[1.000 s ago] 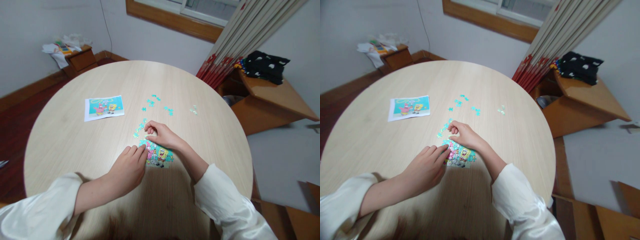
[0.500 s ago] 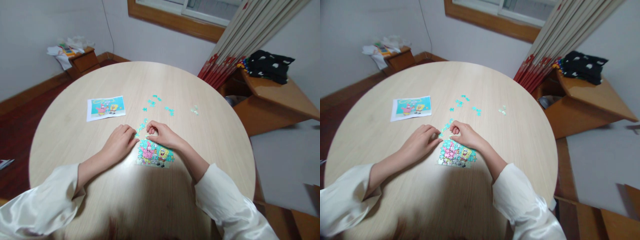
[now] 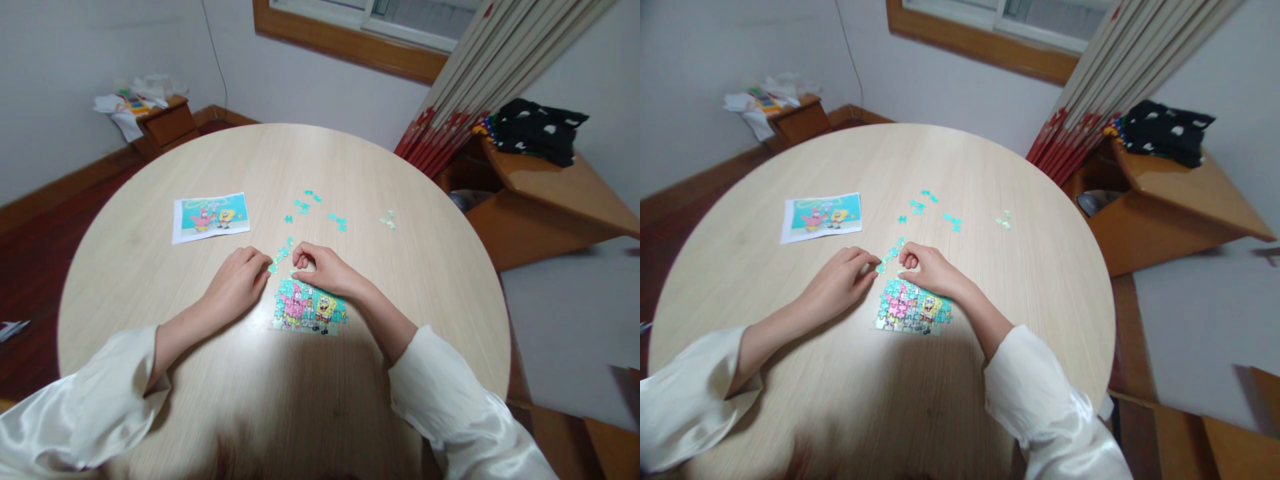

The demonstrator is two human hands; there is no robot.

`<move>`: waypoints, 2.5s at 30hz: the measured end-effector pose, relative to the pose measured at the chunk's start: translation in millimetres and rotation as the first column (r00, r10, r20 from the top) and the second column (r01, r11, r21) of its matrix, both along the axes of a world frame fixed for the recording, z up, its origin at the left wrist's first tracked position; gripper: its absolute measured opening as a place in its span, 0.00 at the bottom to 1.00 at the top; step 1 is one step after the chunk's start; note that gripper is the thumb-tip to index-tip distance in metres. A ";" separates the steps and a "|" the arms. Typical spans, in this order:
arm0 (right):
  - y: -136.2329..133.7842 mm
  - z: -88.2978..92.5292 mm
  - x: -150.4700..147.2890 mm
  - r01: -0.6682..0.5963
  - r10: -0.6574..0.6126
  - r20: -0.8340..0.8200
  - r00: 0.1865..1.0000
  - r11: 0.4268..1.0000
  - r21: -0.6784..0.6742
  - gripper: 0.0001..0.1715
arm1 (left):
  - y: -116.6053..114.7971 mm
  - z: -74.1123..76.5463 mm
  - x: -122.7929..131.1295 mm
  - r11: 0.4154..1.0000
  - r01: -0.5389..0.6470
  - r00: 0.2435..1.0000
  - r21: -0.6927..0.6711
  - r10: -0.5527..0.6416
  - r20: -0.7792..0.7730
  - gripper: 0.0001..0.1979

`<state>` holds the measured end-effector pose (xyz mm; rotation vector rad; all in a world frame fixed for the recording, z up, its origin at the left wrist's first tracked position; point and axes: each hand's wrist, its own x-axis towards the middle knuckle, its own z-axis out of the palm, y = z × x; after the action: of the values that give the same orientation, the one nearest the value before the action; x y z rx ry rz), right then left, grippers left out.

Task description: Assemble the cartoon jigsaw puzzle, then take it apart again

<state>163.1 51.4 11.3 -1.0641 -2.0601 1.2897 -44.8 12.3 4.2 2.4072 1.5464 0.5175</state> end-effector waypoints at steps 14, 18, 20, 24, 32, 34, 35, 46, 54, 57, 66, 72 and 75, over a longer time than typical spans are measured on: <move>1.0 -7.3 -3.0 0.096 -0.096 -0.056 0.994 0.995 0.006 0.02 | 2.4 -3.1 -2.3 1.000 0.017 0.999 -0.019 -0.016 0.027 0.08; 1.4 -8.3 -3.1 0.096 -0.095 -0.052 0.994 0.995 0.016 0.03 | 2.0 -5.7 -1.3 0.999 0.036 0.999 -0.008 -0.036 0.029 0.08; 1.4 -8.4 -3.1 0.095 -0.093 -0.052 0.994 0.995 0.022 0.03 | 1.6 -6.9 -0.7 0.999 0.042 0.999 0.004 -0.042 0.017 0.09; 1.2 -7.7 -2.9 0.092 -0.091 -0.044 0.995 0.995 0.027 0.03 | 1.0 -8.8 -0.2 0.998 0.059 0.998 0.022 -0.059 0.013 0.09; 0.3 -7.9 -3.2 0.092 -0.091 -0.038 0.995 0.995 0.025 0.03 | -0.6 -8.6 3.0 0.996 0.088 0.992 0.009 -0.088 0.089 0.05; 0.2 -7.4 -3.2 0.087 -0.086 -0.038 0.996 0.996 0.027 0.03 | -1.0 -8.3 5.1 0.996 0.086 0.992 0.012 -0.086 0.094 0.05; 0.2 -7.0 -3.2 0.085 -0.084 -0.036 0.996 0.996 0.029 0.02 | -1.1 -8.3 6.2 0.996 0.087 0.991 0.012 -0.088 0.096 0.05; -0.4 -3.5 -3.6 0.077 -0.077 -0.013 0.997 0.997 0.019 0.03 | -3.8 -7.7 13.9 0.992 0.126 0.989 -0.005 -0.125 0.079 0.06; -0.1 -4.6 -2.9 0.069 -0.069 -0.021 0.997 0.997 0.024 0.03 | 9.0 -6.7 -6.6 0.998 0.059 0.998 0.037 -0.060 0.019 0.09; -0.3 -3.9 -2.7 0.072 -0.071 -0.011 0.997 0.997 0.030 0.03 | 11.9 -4.8 -15.1 0.999 0.037 0.999 0.035 -0.036 -0.036 0.10; 0.1 -4.2 -3.3 0.077 -0.077 -0.018 0.997 0.997 0.009 0.03 | 15.4 -3.4 1.9 0.995 0.057 0.998 0.082 -0.056 -0.009 0.11; -0.8 -2.5 -3.0 0.066 -0.066 0.006 0.998 0.998 0.019 0.03 | 13.7 -3.3 3.3 0.989 0.095 0.995 0.111 -0.090 -0.044 0.07; -1.1 -2.1 -1.9 0.042 -0.042 0.002 0.999 0.999 0.016 0.03 | 11.6 -1.9 4.3 0.989 0.108 0.994 0.104 -0.105 -0.031 0.07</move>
<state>161.2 50.2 9.2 -1.0968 -2.0353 1.2494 -40.4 23.9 2.3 2.5687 1.4241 0.5624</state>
